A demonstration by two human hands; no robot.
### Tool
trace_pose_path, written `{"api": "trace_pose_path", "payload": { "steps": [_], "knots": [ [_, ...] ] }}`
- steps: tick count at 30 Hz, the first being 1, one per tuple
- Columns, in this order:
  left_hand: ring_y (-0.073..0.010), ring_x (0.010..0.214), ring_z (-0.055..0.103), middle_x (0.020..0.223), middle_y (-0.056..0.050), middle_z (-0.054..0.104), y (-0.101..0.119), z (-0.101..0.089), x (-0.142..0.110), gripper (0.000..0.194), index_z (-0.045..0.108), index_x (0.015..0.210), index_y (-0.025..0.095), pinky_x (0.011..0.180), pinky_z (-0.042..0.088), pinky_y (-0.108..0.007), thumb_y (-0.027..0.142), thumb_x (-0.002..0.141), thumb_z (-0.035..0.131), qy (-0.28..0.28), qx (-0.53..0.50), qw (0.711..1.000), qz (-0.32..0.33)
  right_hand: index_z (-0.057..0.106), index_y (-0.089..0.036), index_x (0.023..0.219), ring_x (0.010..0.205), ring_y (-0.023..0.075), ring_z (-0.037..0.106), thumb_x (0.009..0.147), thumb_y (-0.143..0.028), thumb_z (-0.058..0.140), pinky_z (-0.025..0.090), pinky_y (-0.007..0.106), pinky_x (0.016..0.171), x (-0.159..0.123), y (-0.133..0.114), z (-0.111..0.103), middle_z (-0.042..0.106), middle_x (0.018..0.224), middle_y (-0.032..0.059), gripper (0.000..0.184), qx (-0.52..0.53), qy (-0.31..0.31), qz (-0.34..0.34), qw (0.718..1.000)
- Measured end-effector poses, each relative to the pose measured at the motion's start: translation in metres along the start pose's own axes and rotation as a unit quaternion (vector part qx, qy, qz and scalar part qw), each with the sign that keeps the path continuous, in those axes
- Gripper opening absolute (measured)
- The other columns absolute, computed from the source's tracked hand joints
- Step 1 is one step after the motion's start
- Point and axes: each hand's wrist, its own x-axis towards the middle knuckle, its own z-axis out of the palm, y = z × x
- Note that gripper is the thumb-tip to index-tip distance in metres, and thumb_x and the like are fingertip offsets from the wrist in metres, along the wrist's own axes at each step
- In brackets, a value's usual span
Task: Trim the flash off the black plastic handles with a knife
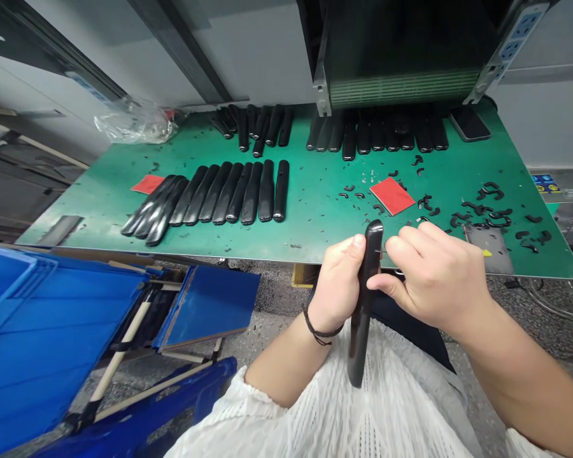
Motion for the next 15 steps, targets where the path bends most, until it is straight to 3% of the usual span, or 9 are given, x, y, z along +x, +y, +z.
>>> {"api": "trace_pose_path", "payload": {
  "steps": [7,15],
  "knots": [
    [-0.0084,0.05,0.041,0.06,0.002,0.05,0.012,0.003,0.009,0.054,0.062,0.078,0.017,0.049,0.035,-0.024,0.067,0.097,0.054,0.043,-0.007,0.999,0.004,0.055,-0.021,0.078,0.069,0.0176,0.036,0.104,-0.067,0.036,0.02,0.032,0.058,-0.009,-0.012,0.003,0.049,0.069,0.0014,0.057,0.049,-0.041,-0.009,0.998],
    [-0.0082,0.046,0.04,0.056,0.003,0.047,0.008,0.002,0.02,0.054,0.057,0.075,0.019,0.045,0.033,-0.023,0.068,0.097,0.053,0.091,-0.044,0.994,0.031,0.051,-0.022,0.075,0.069,0.0181,0.038,0.104,-0.063,0.038,0.019,0.032,0.058,-0.017,-0.023,0.007,0.048,0.07,0.0011,0.052,0.068,-0.07,-0.003,0.995]
  ]
}}
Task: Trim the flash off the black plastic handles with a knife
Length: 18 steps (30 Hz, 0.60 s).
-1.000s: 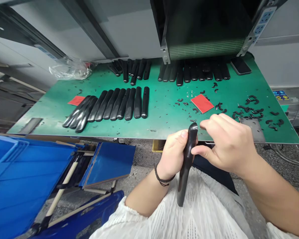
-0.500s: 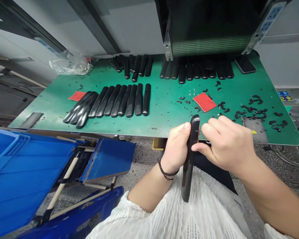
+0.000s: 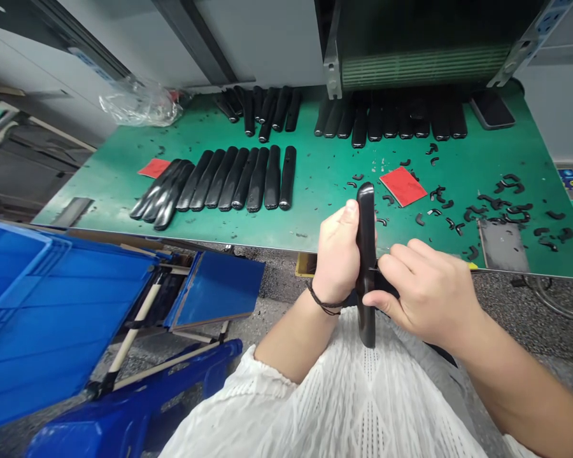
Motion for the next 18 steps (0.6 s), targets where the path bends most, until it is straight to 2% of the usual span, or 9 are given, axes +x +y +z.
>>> {"api": "trace_pose_path", "payload": {
  "steps": [4,11,15,18],
  "knots": [
    [-0.0077,0.044,0.039,0.054,0.004,0.046,0.0,0.0,0.006,0.053,0.057,0.076,0.019,0.043,0.033,-0.022,0.067,0.097,0.054,0.016,-0.013,1.0,-0.001,0.051,-0.022,0.075,0.07,0.0184,0.038,0.105,-0.061,0.038,0.019,0.033,0.059,-0.001,-0.004,0.002,0.048,0.07,0.0013,0.051,0.001,-0.001,0.002,1.0],
    [-0.008,0.042,0.04,0.054,0.004,0.045,0.009,-0.009,0.028,0.047,0.061,0.08,0.019,0.043,0.034,-0.022,0.059,0.102,0.051,0.035,-0.037,0.999,0.009,0.055,-0.022,0.079,0.073,0.0192,0.04,0.104,-0.063,0.039,0.021,0.034,0.06,-0.007,-0.011,0.006,0.051,0.072,0.0016,0.051,0.031,-0.031,-0.041,0.998],
    [-0.0087,0.041,0.04,0.052,0.004,0.043,0.015,-0.014,0.041,0.046,0.063,0.079,0.02,0.042,0.032,-0.022,0.058,0.102,0.052,0.077,-0.036,0.996,-0.009,0.054,-0.022,0.078,0.073,0.0188,0.04,0.102,-0.068,0.041,0.022,0.034,0.062,-0.01,-0.014,0.007,0.049,0.072,0.0013,0.054,0.045,-0.054,-0.065,0.995],
    [-0.009,0.043,0.042,0.052,0.004,0.042,0.017,-0.015,0.048,0.044,0.063,0.081,0.02,0.044,0.034,-0.022,0.058,0.101,0.055,0.127,-0.044,0.991,-0.018,0.051,-0.022,0.076,0.071,0.0185,0.039,0.1,-0.067,0.047,0.021,0.034,0.061,-0.012,-0.016,0.006,0.047,0.07,0.0007,0.051,0.02,-0.047,-0.067,0.996]
  ]
}}
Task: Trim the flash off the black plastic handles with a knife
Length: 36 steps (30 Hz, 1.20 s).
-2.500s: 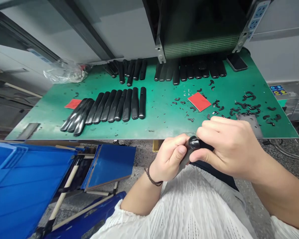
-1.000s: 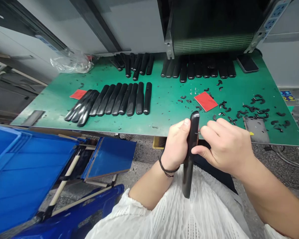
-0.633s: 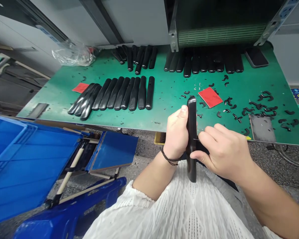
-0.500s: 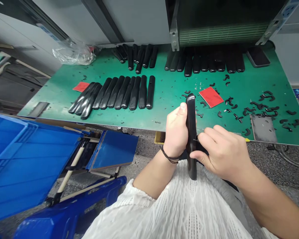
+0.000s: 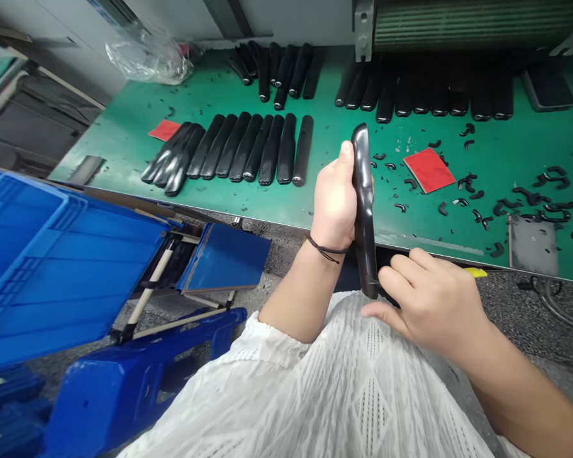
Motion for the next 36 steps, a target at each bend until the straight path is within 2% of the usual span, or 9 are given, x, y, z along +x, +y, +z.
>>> {"api": "trace_pose_path", "payload": {
  "steps": [12,17,21,24,26,29,32,34,36],
  "knots": [
    [-0.0085,0.037,0.043,0.051,0.005,0.046,-0.011,-0.019,0.023,0.046,0.055,0.075,0.019,0.037,0.033,-0.021,0.058,0.101,0.055,0.131,-0.085,0.988,-0.005,0.047,-0.024,0.074,0.067,0.0181,0.034,0.1,-0.056,0.058,0.02,0.034,0.061,-0.006,-0.004,0.008,0.044,0.065,-0.0008,0.043,-0.158,0.049,0.03,0.986],
    [-0.0089,0.038,0.046,0.053,0.005,0.047,-0.018,-0.028,0.032,0.045,0.052,0.075,0.019,0.04,0.037,-0.022,0.051,0.106,0.046,0.165,-0.093,0.982,-0.019,0.057,-0.023,0.086,0.066,0.0169,0.038,0.095,-0.048,0.07,0.024,0.034,0.059,-0.008,0.004,0.005,0.048,0.064,-0.0016,0.029,-0.09,0.077,0.02,0.993],
    [-0.0095,0.04,0.046,0.053,0.005,0.047,-0.015,-0.033,0.046,0.044,0.053,0.074,0.019,0.041,0.037,-0.022,0.049,0.105,0.048,0.163,-0.071,0.984,0.001,0.059,-0.016,0.128,0.082,0.0245,0.057,0.101,-0.041,0.059,0.034,0.035,0.062,-0.019,0.038,0.004,0.065,0.09,0.0094,0.037,-0.046,0.043,0.159,0.985],
    [-0.009,0.043,0.047,0.054,0.005,0.047,-0.006,-0.034,0.063,0.042,0.054,0.073,0.018,0.044,0.037,-0.021,0.046,0.104,0.054,0.176,-0.039,0.982,0.048,0.057,-0.02,0.136,0.088,0.0271,0.062,0.104,-0.027,0.042,0.03,0.035,0.058,-0.022,0.07,0.01,0.068,0.1,0.0117,0.036,-0.068,-0.007,0.219,0.973],
    [-0.0087,0.045,0.047,0.056,0.005,0.047,0.0,-0.032,0.073,0.044,0.052,0.071,0.018,0.047,0.038,-0.021,0.047,0.103,0.056,0.192,-0.034,0.979,0.062,0.059,-0.024,0.131,0.079,0.022,0.063,0.103,-0.029,0.046,0.032,0.033,0.057,-0.014,0.08,0.012,0.068,0.097,0.0072,0.031,-0.009,-0.003,0.221,0.975],
    [-0.0089,0.047,0.047,0.056,0.005,0.046,0.004,-0.02,0.083,0.046,0.05,0.07,0.018,0.048,0.039,-0.022,0.05,0.103,0.054,0.2,-0.041,0.977,0.065,0.061,-0.024,0.118,0.062,0.0129,0.053,0.095,-0.043,0.068,0.042,0.028,0.059,0.012,0.069,0.011,0.062,0.081,-0.0012,0.031,0.193,0.016,0.209,0.959],
    [-0.0094,0.047,0.047,0.057,0.005,0.045,0.0,-0.006,0.087,0.044,0.049,0.072,0.019,0.048,0.039,-0.022,0.05,0.104,0.052,0.19,-0.045,0.979,0.059,0.062,-0.023,0.097,0.059,0.0109,0.049,0.087,-0.04,0.078,0.04,0.026,0.057,0.042,0.052,0.011,0.058,0.072,-0.0044,0.025,0.328,0.026,0.211,0.92],
    [-0.0097,0.047,0.047,0.059,0.005,0.047,-0.004,0.0,0.089,0.045,0.05,0.073,0.019,0.048,0.039,-0.023,0.051,0.104,0.051,0.19,-0.046,0.98,0.046,0.056,-0.022,0.079,0.057,0.01,0.047,0.087,-0.034,0.076,0.038,0.026,0.056,0.057,0.052,0.014,0.056,0.067,-0.005,0.025,0.38,0.023,0.253,0.89],
    [-0.0097,0.047,0.048,0.059,0.004,0.048,-0.005,0.004,0.092,0.046,0.049,0.073,0.019,0.048,0.039,-0.023,0.053,0.103,0.051,0.193,-0.046,0.98,0.026,0.051,-0.022,0.072,0.056,0.0102,0.048,0.088,-0.035,0.073,0.039,0.026,0.055,0.065,0.062,0.016,0.056,0.063,-0.0051,0.029,0.436,-0.001,0.308,0.846]
  ]
}}
